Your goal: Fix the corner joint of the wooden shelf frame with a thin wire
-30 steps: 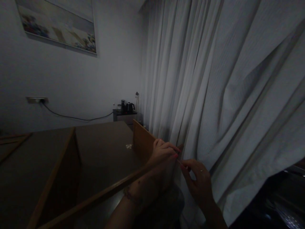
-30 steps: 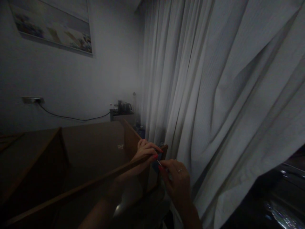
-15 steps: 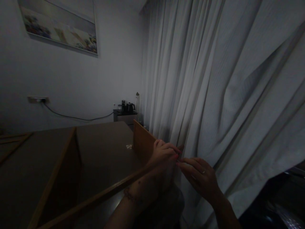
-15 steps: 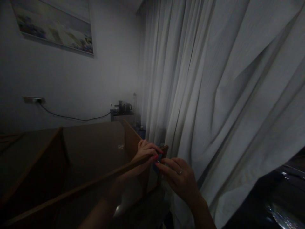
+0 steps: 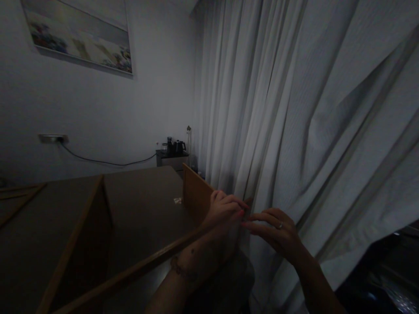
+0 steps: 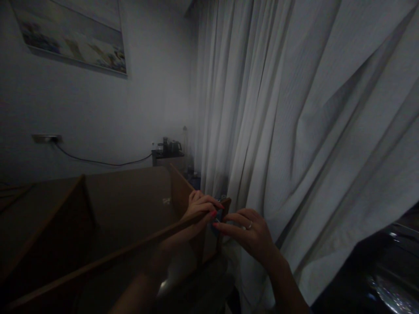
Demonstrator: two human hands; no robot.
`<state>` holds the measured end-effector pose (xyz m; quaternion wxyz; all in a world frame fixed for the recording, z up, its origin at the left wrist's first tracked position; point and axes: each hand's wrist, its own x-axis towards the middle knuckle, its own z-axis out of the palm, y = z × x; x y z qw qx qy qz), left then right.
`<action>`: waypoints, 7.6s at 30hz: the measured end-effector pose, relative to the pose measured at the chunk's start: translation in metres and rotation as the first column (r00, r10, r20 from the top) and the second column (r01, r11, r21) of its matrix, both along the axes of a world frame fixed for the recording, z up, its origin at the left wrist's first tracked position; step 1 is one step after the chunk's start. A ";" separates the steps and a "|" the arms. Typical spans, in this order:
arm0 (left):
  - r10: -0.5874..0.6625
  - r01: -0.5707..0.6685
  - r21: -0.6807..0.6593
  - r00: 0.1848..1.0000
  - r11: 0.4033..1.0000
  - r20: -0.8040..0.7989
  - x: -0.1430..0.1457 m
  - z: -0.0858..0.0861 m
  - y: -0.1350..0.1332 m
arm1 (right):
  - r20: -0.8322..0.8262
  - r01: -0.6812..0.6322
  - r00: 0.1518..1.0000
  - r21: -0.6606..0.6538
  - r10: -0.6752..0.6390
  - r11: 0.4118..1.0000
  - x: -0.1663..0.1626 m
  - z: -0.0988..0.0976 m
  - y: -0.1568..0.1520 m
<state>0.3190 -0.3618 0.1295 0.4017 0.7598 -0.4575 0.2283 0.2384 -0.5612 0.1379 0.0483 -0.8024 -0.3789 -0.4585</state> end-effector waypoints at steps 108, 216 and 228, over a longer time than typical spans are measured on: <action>-0.093 0.094 -0.018 0.995 0.995 0.028 0.002 -0.004 0.003 | -0.127 0.117 0.957 0.992 0.262 0.056 -0.001 -0.045 0.112; -0.072 0.074 -0.054 0.997 0.996 0.033 0.000 -0.003 0.004 | -0.626 0.396 0.669 0.756 0.400 0.521 -0.020 -0.019 0.057; -0.046 0.047 -0.029 0.998 0.998 0.043 0.004 -0.006 0.002 | -0.560 0.428 0.670 0.827 0.487 0.363 -0.021 -0.021 0.067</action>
